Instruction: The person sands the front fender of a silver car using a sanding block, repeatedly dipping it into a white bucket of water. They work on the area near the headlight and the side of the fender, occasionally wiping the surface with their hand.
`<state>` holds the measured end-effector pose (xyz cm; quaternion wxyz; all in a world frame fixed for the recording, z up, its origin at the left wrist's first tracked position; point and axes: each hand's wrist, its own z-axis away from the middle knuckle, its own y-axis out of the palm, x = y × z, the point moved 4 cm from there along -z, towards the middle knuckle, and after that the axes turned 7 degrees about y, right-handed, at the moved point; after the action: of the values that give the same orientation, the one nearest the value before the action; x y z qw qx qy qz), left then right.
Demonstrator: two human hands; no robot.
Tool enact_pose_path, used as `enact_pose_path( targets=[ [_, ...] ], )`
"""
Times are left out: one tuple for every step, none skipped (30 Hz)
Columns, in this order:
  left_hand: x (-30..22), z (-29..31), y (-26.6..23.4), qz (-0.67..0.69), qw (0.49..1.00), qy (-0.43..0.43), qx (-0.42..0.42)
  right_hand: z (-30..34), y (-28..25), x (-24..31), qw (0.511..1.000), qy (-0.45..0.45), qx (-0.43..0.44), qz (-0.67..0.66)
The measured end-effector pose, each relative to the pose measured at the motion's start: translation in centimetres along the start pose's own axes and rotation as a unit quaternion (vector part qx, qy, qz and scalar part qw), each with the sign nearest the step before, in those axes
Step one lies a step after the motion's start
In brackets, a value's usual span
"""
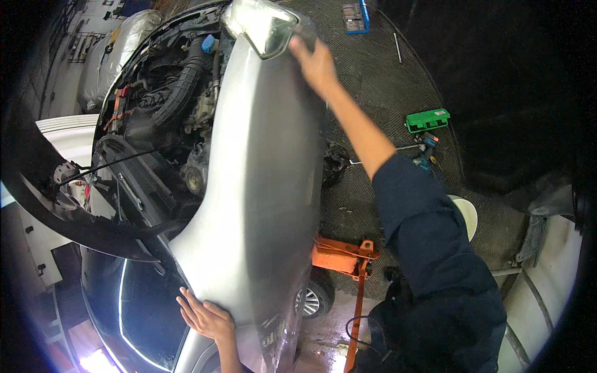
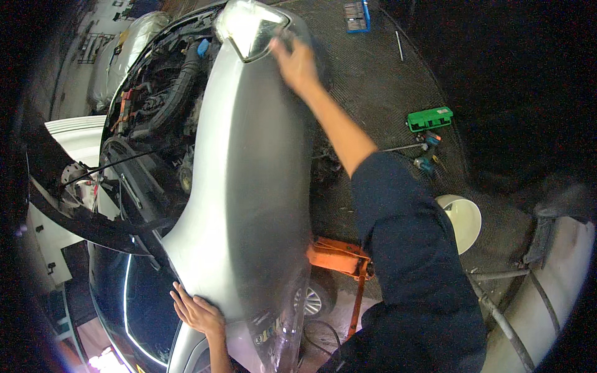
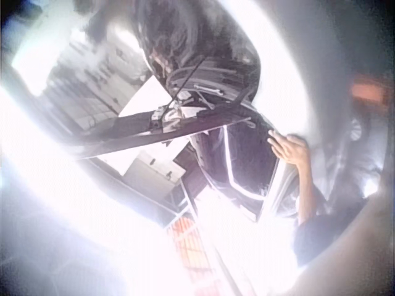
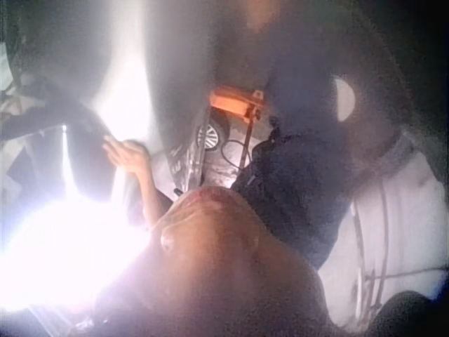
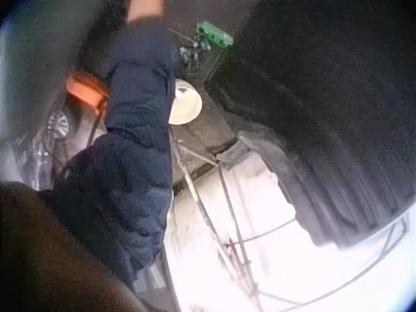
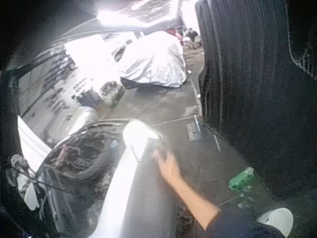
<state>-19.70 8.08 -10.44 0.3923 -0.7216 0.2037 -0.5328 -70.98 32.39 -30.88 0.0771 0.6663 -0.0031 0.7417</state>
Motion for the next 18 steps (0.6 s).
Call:
enact_pose_path(
  targets=[
    [-0.3,-0.2,0.1,0.014,1.000,-0.002,-0.007,3.8,0.2,0.4,0.990,-0.127,0.034,-0.055],
    [-0.3,-0.1,0.1,0.012,1.000,0.000,-0.006,8.0,1.4,-1.2,0.979,-0.101,0.158,-0.075],
    [-0.2,0.0,0.3,0.014,1.000,0.003,-0.010,12.6,1.2,-1.3,0.946,-0.255,0.170,0.108],
    [-0.3,-0.3,0.4,0.014,1.000,0.008,-0.012,16.3,1.3,-2.1,0.859,-0.389,0.171,0.285],
    [-0.3,-0.5,0.6,0.009,1.000,0.009,-0.016,16.9,1.7,-2.9,0.896,-0.328,0.198,0.223],
    [-0.5,-0.5,0.8,0.002,1.000,0.009,-0.019,14.5,1.5,-3.8,0.910,-0.301,0.135,0.251],
    [-0.2,-0.1,0.8,-0.008,1.000,0.014,-0.012,11.2,1.2,-3.9,0.921,-0.261,0.076,0.279],
    [-0.6,-0.4,0.3,0.000,0.999,0.026,-0.022,6.4,0.9,-3.9,0.959,-0.154,0.070,0.229],
    [-1.7,-1.0,0.7,0.014,0.999,0.032,-0.027,2.5,-0.2,-4.1,0.980,-0.049,0.053,0.186],
    [-1.6,-1.1,0.7,0.016,0.999,0.036,-0.026,2.9,0.4,-4.0,0.980,-0.030,0.037,0.191],
    [-1.6,-1.2,0.6,0.021,0.999,0.036,-0.031,2.7,1.2,-3.3,0.980,-0.017,0.020,0.195],
    [-1.5,-1.2,0.4,0.013,0.999,0.034,-0.028,2.7,1.5,-2.8,0.980,-0.005,0.001,0.200],
    [-1.0,-0.7,0.2,0.003,0.999,0.025,-0.020,6.8,3.0,-2.8,0.974,-0.091,0.048,0.204],
    [-0.4,0.0,0.0,-0.009,1.000,0.012,-0.012,11.9,4.1,-2.1,0.959,-0.137,0.108,0.223],
    [-0.4,-0.2,0.0,-0.009,1.000,0.010,-0.010,14.7,3.9,-1.9,0.942,-0.170,0.155,0.245],
    [-0.5,-0.3,0.0,-0.009,1.000,0.009,-0.013,13.6,3.2,-2.0,0.942,-0.165,0.137,0.259],
    [-0.5,-0.5,0.2,-0.012,1.000,0.010,-0.012,12.0,3.1,-2.4,0.942,-0.156,0.120,0.271],
    [-0.7,-0.7,0.3,-0.009,1.000,0.020,-0.010,8.2,2.1,-2.5,0.962,-0.059,0.104,0.246]
  ],
)
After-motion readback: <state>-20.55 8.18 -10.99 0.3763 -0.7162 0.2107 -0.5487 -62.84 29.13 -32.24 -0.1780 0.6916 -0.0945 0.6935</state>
